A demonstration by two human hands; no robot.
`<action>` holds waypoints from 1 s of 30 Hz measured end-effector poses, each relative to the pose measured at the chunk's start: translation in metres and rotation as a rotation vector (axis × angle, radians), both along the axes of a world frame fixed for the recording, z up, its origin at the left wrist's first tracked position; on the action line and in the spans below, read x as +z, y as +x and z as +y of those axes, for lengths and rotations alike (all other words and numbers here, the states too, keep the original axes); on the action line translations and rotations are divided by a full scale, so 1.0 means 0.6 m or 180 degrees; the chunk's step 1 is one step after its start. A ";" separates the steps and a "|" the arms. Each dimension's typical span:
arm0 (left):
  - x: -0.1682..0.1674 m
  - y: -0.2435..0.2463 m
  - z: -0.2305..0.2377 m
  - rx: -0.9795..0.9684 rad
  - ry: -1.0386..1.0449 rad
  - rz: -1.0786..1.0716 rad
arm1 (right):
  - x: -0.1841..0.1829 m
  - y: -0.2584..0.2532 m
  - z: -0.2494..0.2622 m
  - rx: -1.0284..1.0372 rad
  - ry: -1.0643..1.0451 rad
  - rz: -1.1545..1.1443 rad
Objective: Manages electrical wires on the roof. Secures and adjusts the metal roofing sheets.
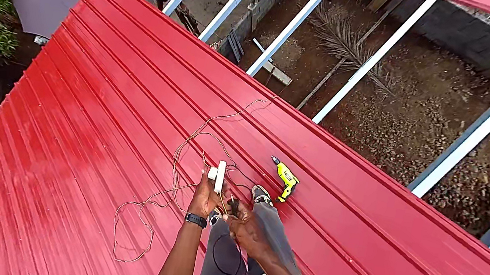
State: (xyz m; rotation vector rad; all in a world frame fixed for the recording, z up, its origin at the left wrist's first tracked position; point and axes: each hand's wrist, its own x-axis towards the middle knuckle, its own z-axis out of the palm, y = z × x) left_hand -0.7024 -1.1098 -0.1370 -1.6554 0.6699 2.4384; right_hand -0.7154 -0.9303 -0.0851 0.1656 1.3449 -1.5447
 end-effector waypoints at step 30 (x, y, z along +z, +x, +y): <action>0.157 -0.387 0.207 -0.2664 -0.3066 0.1835 | 0.120 -0.522 0.043 -0.1784 0.0545 0.1761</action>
